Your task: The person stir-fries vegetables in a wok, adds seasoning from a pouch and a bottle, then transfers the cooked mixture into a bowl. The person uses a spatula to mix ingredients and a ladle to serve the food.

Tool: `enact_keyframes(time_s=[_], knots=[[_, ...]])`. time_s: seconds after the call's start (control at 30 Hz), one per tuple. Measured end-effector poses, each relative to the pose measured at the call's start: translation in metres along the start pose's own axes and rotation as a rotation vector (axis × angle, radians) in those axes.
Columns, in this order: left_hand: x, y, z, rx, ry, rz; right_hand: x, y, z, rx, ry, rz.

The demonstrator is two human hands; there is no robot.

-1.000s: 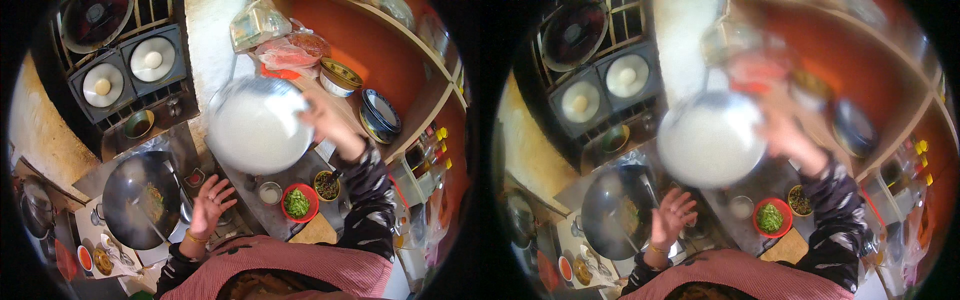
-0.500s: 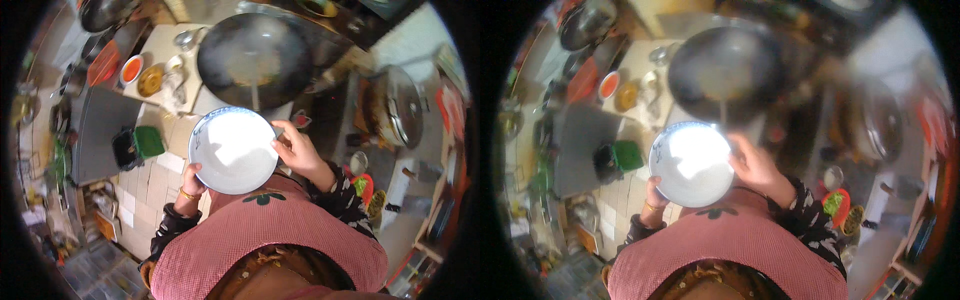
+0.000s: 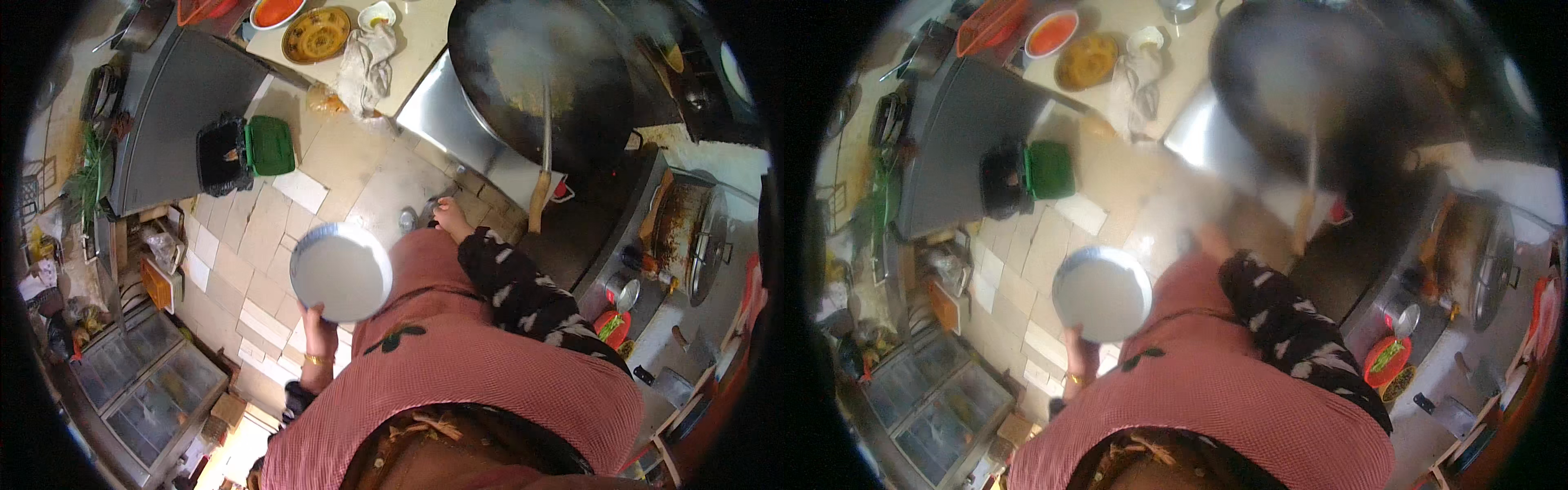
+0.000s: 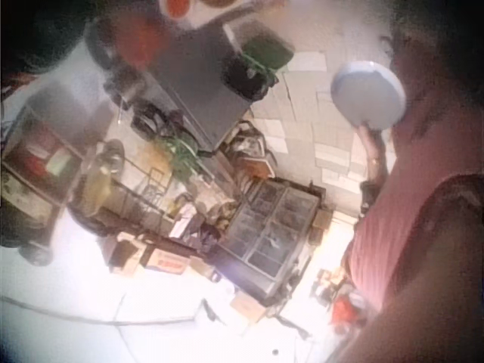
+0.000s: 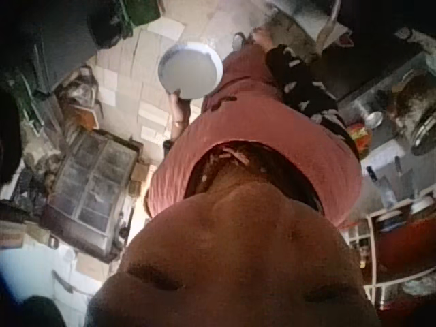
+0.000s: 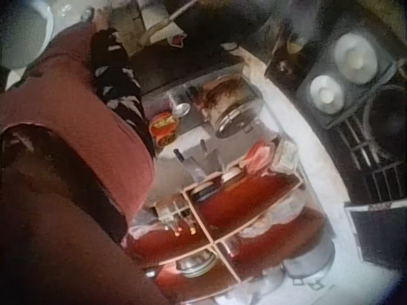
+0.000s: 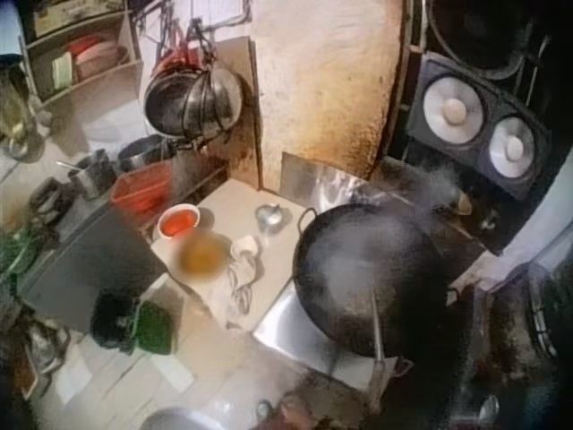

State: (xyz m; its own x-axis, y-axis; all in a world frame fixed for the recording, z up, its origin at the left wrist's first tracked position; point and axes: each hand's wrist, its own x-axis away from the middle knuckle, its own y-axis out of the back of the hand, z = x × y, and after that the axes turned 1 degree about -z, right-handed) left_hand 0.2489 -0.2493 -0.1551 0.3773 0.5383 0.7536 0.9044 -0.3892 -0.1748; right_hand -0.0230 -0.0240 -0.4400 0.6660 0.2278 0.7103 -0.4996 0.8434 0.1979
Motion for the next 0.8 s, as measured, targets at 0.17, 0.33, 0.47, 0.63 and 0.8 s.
enact_keyframes(time_s=[0.17,0.33,0.47,0.63,0.8], knots=[[0.037,-0.018,0.012,0.186,0.12,0.037,-0.132,-0.005,-0.064,0.412,0.044,-0.365],[0.071,-0.051,0.006,0.305,0.132,-0.306,-0.213,0.058,-0.1,0.971,0.356,0.081],[0.064,-0.021,0.02,0.46,-0.007,-0.299,-0.216,0.078,-0.091,1.198,0.886,0.022],[0.067,0.03,0.04,0.673,-0.067,-0.396,-0.183,0.047,-0.047,1.291,0.195,0.228],[0.066,0.097,0.043,0.983,-0.117,-0.43,-0.125,-0.116,0.006,0.54,-0.433,0.425]])
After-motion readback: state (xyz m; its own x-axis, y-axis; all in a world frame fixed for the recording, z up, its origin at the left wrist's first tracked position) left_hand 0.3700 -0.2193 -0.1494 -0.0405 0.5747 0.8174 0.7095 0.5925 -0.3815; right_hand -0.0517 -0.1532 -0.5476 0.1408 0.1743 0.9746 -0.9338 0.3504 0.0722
